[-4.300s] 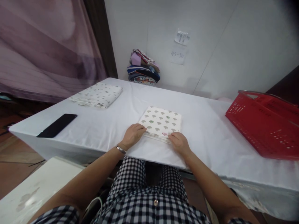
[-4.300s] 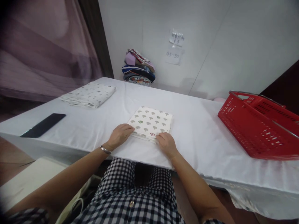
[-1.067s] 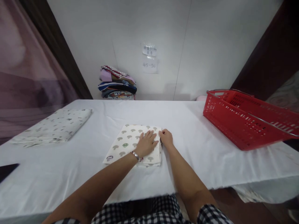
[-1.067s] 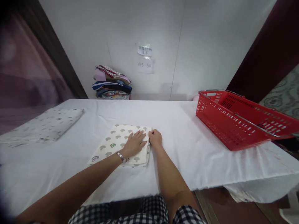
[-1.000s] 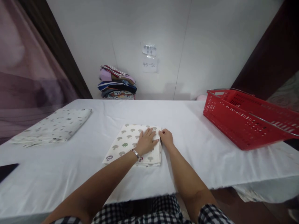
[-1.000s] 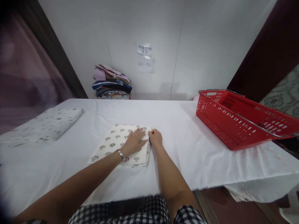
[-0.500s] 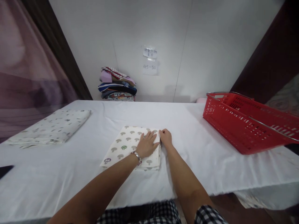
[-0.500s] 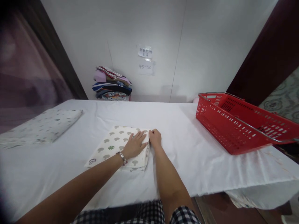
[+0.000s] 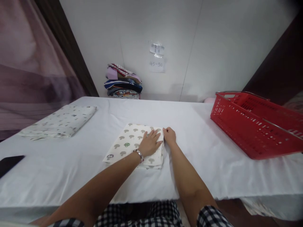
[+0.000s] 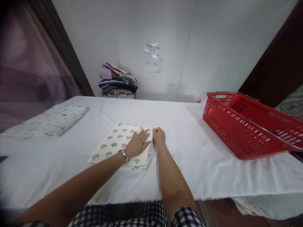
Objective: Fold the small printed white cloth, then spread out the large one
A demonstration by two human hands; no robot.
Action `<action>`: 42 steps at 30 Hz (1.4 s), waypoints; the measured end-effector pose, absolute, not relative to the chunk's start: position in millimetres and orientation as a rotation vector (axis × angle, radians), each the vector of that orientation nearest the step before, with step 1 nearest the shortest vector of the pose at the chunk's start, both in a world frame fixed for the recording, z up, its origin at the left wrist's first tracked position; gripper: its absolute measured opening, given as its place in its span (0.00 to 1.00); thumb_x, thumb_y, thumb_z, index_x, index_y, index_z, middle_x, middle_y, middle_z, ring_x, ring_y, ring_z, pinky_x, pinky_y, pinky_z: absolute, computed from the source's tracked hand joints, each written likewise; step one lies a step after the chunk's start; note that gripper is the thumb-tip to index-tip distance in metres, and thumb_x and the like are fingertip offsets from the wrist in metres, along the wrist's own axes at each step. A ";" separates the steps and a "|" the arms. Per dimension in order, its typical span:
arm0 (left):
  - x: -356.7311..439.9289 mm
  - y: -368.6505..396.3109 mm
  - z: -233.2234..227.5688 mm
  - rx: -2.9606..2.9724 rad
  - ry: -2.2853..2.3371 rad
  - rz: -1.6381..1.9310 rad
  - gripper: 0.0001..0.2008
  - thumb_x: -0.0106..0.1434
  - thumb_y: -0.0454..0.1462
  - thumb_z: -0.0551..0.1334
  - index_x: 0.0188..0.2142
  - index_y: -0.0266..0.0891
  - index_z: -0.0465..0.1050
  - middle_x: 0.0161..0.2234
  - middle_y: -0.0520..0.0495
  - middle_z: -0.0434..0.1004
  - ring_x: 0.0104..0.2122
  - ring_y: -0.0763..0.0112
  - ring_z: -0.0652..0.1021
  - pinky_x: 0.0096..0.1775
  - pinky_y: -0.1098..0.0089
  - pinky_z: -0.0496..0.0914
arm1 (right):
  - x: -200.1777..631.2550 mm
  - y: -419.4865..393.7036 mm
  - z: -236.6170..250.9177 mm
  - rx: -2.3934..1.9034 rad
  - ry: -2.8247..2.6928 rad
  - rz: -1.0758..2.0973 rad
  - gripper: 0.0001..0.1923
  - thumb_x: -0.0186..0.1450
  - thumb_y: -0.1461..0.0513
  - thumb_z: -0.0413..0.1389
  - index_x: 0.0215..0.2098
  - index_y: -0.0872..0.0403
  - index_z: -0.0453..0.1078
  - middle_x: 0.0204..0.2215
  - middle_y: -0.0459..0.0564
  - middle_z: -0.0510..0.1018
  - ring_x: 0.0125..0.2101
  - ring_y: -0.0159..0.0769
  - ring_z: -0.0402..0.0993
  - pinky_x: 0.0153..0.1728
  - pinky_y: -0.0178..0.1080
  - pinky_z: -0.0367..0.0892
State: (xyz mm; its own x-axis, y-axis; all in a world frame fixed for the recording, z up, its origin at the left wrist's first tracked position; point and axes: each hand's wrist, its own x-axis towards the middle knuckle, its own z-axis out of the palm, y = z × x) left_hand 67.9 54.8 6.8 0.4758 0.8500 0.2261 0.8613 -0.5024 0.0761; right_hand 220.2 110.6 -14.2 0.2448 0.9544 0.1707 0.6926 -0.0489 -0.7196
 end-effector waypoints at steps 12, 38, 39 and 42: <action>66.4 55.6 11.0 -2.707 -1.644 -0.469 0.22 0.68 0.38 0.43 0.58 0.42 0.62 0.62 0.47 0.60 0.62 0.63 0.59 0.61 0.49 0.50 | 218.2 79.4 8.0 -1.743 -1.769 0.738 0.17 0.60 0.54 0.54 0.18 0.54 0.66 0.17 0.43 0.68 0.21 0.29 0.60 0.24 0.33 0.50; 67.4 56.8 8.4 -2.685 -1.585 -0.421 0.24 0.68 0.41 0.42 0.62 0.42 0.57 0.63 0.46 0.58 0.63 0.62 0.58 0.60 0.48 0.52 | 212.2 88.6 6.2 -1.832 -1.631 0.613 0.19 0.63 0.52 0.49 0.23 0.55 0.69 0.23 0.50 0.75 0.26 0.33 0.67 0.27 0.33 0.55; 67.2 56.8 8.4 -2.687 -1.583 -0.421 0.24 0.68 0.41 0.42 0.62 0.42 0.57 0.63 0.47 0.58 0.63 0.62 0.57 0.60 0.48 0.52 | 211.4 91.7 7.2 -1.859 -1.629 0.597 0.17 0.63 0.54 0.49 0.24 0.55 0.70 0.25 0.51 0.76 0.27 0.34 0.68 0.28 0.33 0.56; 65.8 57.1 7.4 -2.694 -1.565 -0.432 0.23 0.69 0.41 0.42 0.61 0.45 0.59 0.63 0.48 0.58 0.62 0.63 0.58 0.61 0.50 0.51 | 210.8 95.8 5.9 -1.916 -1.616 0.550 0.13 0.63 0.59 0.48 0.28 0.55 0.71 0.30 0.53 0.78 0.31 0.36 0.70 0.30 0.34 0.57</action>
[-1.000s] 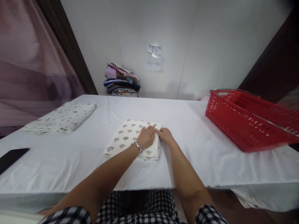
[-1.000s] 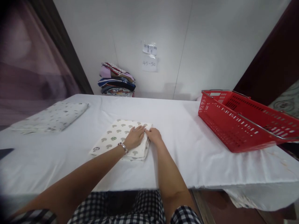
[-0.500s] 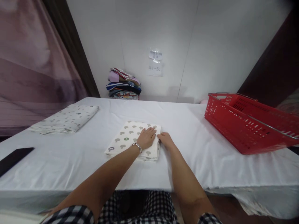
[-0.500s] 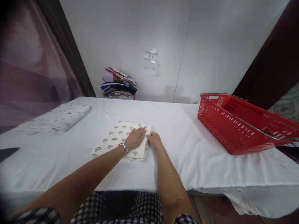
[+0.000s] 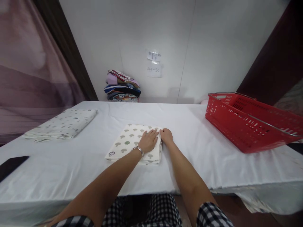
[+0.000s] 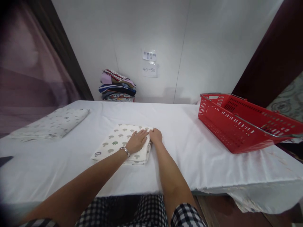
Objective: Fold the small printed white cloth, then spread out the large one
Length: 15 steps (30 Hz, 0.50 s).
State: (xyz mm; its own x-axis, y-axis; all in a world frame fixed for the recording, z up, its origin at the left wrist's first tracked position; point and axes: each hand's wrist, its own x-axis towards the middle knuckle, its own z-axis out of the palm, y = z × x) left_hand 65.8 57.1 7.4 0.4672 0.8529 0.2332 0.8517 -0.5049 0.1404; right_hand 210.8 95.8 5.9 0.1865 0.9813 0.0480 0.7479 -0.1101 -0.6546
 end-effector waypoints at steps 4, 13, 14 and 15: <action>64.3 58.2 4.9 2.691 1.533 0.438 0.23 0.69 0.42 0.42 0.60 0.46 0.59 0.63 0.49 0.58 0.62 0.64 0.58 0.61 0.51 0.51 | 213.8 95.1 0.7 -1.932 -1.623 0.533 0.14 0.64 0.58 0.47 0.28 0.54 0.71 0.31 0.52 0.78 0.32 0.36 0.70 0.31 0.34 0.58; 66.1 57.7 6.5 2.679 1.520 0.440 0.24 0.68 0.47 0.44 0.60 0.46 0.60 0.63 0.47 0.58 0.62 0.61 0.58 0.61 0.49 0.50 | 221.7 115.4 1.2 -1.991 -1.601 0.554 0.21 0.62 0.47 0.51 0.39 0.56 0.70 0.36 0.56 0.78 0.34 0.38 0.72 0.30 0.35 0.58; 66.0 57.1 6.7 2.678 1.517 0.441 0.24 0.68 0.47 0.44 0.60 0.46 0.60 0.63 0.47 0.58 0.62 0.61 0.58 0.61 0.49 0.50 | 221.9 117.0 0.8 -1.976 -1.628 0.559 0.20 0.63 0.48 0.51 0.39 0.56 0.70 0.36 0.56 0.78 0.34 0.38 0.72 0.30 0.35 0.58; 65.9 56.7 6.8 2.679 1.513 0.444 0.24 0.68 0.47 0.44 0.60 0.46 0.60 0.63 0.47 0.58 0.62 0.61 0.58 0.61 0.49 0.50 | 221.8 118.2 0.2 -1.957 -1.657 0.564 0.18 0.63 0.49 0.51 0.37 0.55 0.70 0.35 0.55 0.78 0.33 0.37 0.72 0.30 0.34 0.57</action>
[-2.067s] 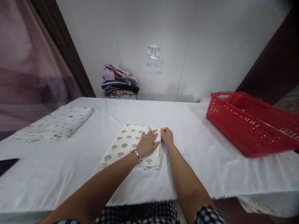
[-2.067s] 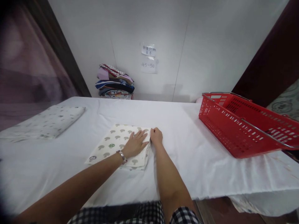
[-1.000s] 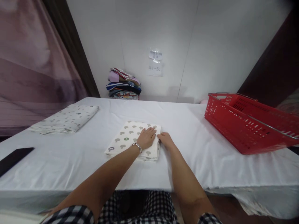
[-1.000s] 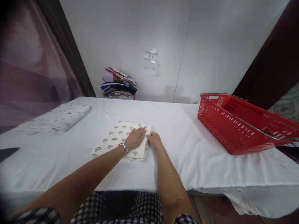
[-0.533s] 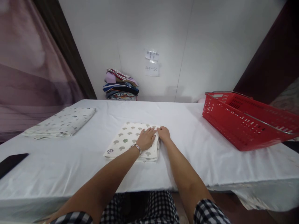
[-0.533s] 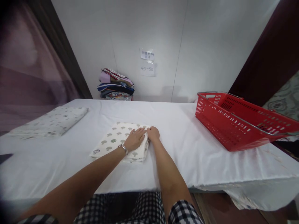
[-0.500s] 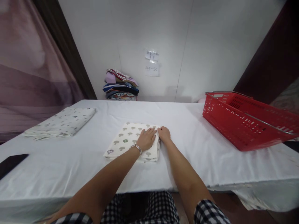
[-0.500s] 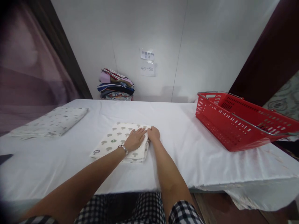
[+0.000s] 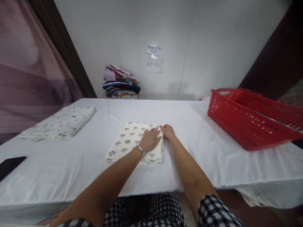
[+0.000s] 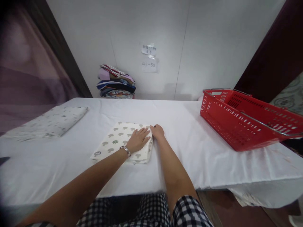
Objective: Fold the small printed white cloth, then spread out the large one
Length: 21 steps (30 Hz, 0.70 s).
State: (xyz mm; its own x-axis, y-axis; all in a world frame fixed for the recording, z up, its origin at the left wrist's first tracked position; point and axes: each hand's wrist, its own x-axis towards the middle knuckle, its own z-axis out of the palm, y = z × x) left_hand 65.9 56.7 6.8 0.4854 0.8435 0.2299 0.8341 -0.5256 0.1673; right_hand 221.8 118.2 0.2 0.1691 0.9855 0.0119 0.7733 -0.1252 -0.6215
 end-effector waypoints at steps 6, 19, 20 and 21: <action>71.4 66.3 8.3 2.623 1.596 0.423 0.23 0.68 0.46 0.44 0.59 0.45 0.60 0.63 0.46 0.57 0.63 0.59 0.57 0.60 0.47 0.50 | 217.3 137.3 0.5 -1.821 -1.725 0.545 0.12 0.64 0.54 0.52 0.32 0.54 0.70 0.31 0.49 0.77 0.31 0.33 0.68 0.31 0.33 0.56; 67.5 92.1 13.5 2.354 1.610 0.337 0.21 0.67 0.41 0.46 0.58 0.44 0.61 0.64 0.45 0.55 0.64 0.62 0.55 0.61 0.50 0.49 | 236.2 121.7 -0.8 -1.724 -1.572 0.709 0.15 0.65 0.56 0.50 0.27 0.56 0.71 0.21 0.45 0.74 0.22 0.29 0.67 0.26 0.31 0.58; 66.4 86.7 14.5 2.381 1.594 0.350 0.21 0.66 0.40 0.47 0.58 0.43 0.61 0.64 0.44 0.56 0.64 0.62 0.55 0.61 0.50 0.49 | 235.7 110.5 -1.1 -1.714 -1.581 0.715 0.15 0.64 0.55 0.50 0.25 0.56 0.70 0.20 0.44 0.73 0.21 0.29 0.66 0.25 0.31 0.58; 65.8 81.0 15.4 2.413 1.578 0.356 0.22 0.66 0.40 0.47 0.58 0.42 0.61 0.64 0.43 0.56 0.64 0.61 0.55 0.61 0.50 0.49 | 234.1 100.3 -1.3 -1.704 -1.592 0.716 0.16 0.64 0.55 0.51 0.24 0.55 0.69 0.19 0.43 0.72 0.21 0.29 0.65 0.25 0.31 0.57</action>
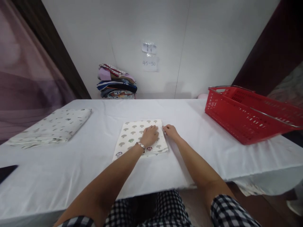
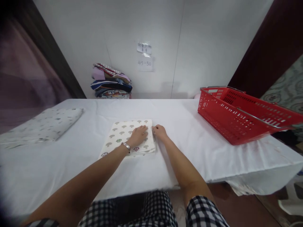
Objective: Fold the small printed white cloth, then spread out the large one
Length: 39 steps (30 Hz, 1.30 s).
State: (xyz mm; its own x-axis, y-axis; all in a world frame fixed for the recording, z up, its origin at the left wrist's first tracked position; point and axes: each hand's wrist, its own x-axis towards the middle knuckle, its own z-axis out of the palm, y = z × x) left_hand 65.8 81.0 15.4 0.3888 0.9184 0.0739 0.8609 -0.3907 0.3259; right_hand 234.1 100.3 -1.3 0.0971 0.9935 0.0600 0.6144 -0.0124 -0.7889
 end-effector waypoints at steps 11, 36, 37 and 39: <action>70.2 59.5 10.1 2.539 1.554 0.403 0.22 0.67 0.40 0.44 0.59 0.44 0.60 0.64 0.45 0.55 0.63 0.58 0.56 0.60 0.47 0.51 | 218.8 75.6 -4.5 -1.769 -1.604 0.582 0.11 0.60 0.61 0.51 0.22 0.54 0.67 0.21 0.43 0.71 0.25 0.29 0.62 0.27 0.32 0.53; 74.2 57.8 8.5 2.561 1.642 0.401 0.24 0.68 0.41 0.44 0.61 0.40 0.57 0.64 0.43 0.54 0.64 0.58 0.55 0.61 0.46 0.47 | 205.3 122.6 7.1 -1.955 -1.627 0.536 0.14 0.62 0.52 0.51 0.33 0.55 0.70 0.33 0.54 0.78 0.34 0.39 0.72 0.32 0.36 0.59; 74.0 58.5 10.1 2.546 1.646 0.383 0.24 0.68 0.41 0.44 0.62 0.40 0.57 0.64 0.44 0.53 0.64 0.58 0.54 0.61 0.47 0.47 | 204.8 124.3 7.8 -1.958 -1.630 0.534 0.15 0.62 0.52 0.51 0.35 0.55 0.70 0.34 0.54 0.78 0.35 0.40 0.72 0.33 0.36 0.59; 72.6 62.7 15.8 2.498 1.630 0.314 0.24 0.68 0.42 0.45 0.61 0.41 0.57 0.65 0.45 0.53 0.64 0.58 0.54 0.61 0.47 0.47 | 205.0 127.0 8.8 -1.949 -1.642 0.529 0.15 0.62 0.53 0.51 0.37 0.55 0.70 0.36 0.54 0.78 0.37 0.40 0.73 0.34 0.36 0.61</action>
State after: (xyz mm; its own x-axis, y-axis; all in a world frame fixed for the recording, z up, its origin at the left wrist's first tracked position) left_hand 72.6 62.7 15.8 0.3903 0.9156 0.0965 0.8858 -0.4020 0.2318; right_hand 205.0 127.0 8.8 0.1839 0.9821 0.0408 0.7734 -0.1189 -0.6227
